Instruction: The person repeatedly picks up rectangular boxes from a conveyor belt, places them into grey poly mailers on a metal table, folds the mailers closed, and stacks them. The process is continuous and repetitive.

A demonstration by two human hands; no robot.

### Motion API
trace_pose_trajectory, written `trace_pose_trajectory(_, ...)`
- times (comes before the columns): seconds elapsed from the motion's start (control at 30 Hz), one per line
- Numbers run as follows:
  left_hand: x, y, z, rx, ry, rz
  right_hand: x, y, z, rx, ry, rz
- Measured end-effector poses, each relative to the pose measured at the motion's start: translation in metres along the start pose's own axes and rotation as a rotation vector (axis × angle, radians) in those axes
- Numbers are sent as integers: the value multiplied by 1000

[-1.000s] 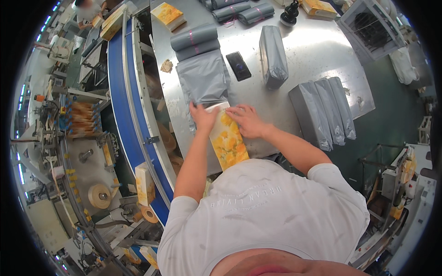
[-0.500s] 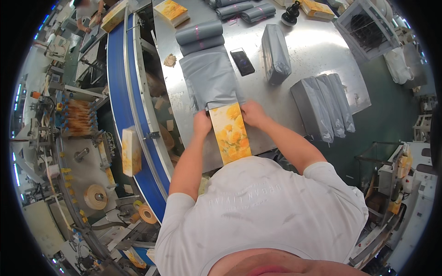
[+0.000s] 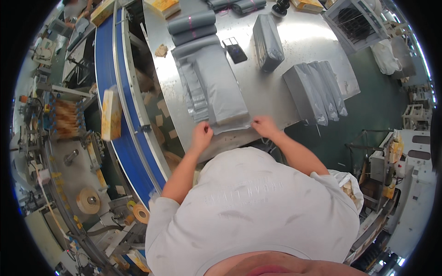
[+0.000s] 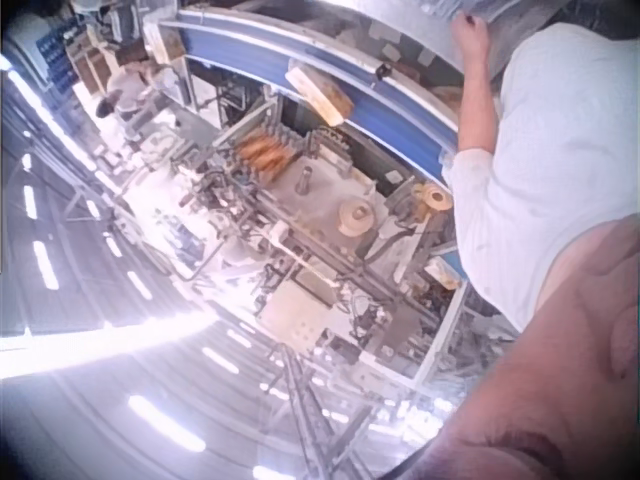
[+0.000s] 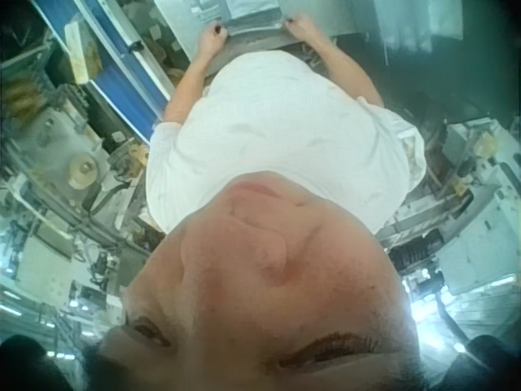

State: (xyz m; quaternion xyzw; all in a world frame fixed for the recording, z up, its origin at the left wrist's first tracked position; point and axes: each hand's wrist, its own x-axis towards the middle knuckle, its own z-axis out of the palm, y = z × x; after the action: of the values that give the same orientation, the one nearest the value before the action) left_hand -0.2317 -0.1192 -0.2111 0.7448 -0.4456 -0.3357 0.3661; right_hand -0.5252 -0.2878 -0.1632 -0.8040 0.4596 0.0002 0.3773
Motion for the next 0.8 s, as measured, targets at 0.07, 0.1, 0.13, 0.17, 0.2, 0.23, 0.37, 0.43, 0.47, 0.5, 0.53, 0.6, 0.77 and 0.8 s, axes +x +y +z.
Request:
trace_pose_trajectory(0.07,6,6,-6,256,-174,48,4,-37,-14,-461,-389,-115)
trace_pose_trajectory(0.1,1,17,-6,237,-148,19,-2,-51,-14,-681,-576,-161)
trace_pose_trajectory(0.13,-5,30,-7,220,-110,-16,-5,-63,-8,-552,-555,-246)
trace_pose_trajectory(0.17,-9,37,-7,204,-72,-51,-8,-74,-1,-421,-532,-327)
trace_pose_trajectory(0.2,-13,33,-8,186,-81,-82,-10,-87,8,-292,-506,-413)
trace_pose_trajectory(0.23,-19,27,-4,160,-91,-120,-5,-91,26,-177,-208,-558)
trace_pose_trajectory(0.37,-36,20,1,-93,-75,-224,19,-108,65,-271,164,-513)
trace_pose_trajectory(0.43,-43,14,3,-99,7,-76,20,-120,74,-158,53,-575)
trace_pose_trajectory(0.47,-45,11,2,-101,45,1,19,-125,78,-100,0,-602)
trace_pose_trajectory(0.5,-45,7,3,-98,46,19,20,-125,81,-96,0,-624)
trace_pose_trajectory(0.53,-44,3,3,-95,46,39,20,-125,84,-90,2,-646)
trace_pose_trajectory(0.6,-42,-2,4,-92,9,55,15,-120,86,-90,5,-700)
trace_pose_trajectory(0.77,-47,-1,-3,-37,-217,-51,-69,-24,69,-139,-12,-679)
trace_pose_trajectory(0.8,-49,2,-5,-54,-232,-109,-98,17,58,-178,-88,-482)
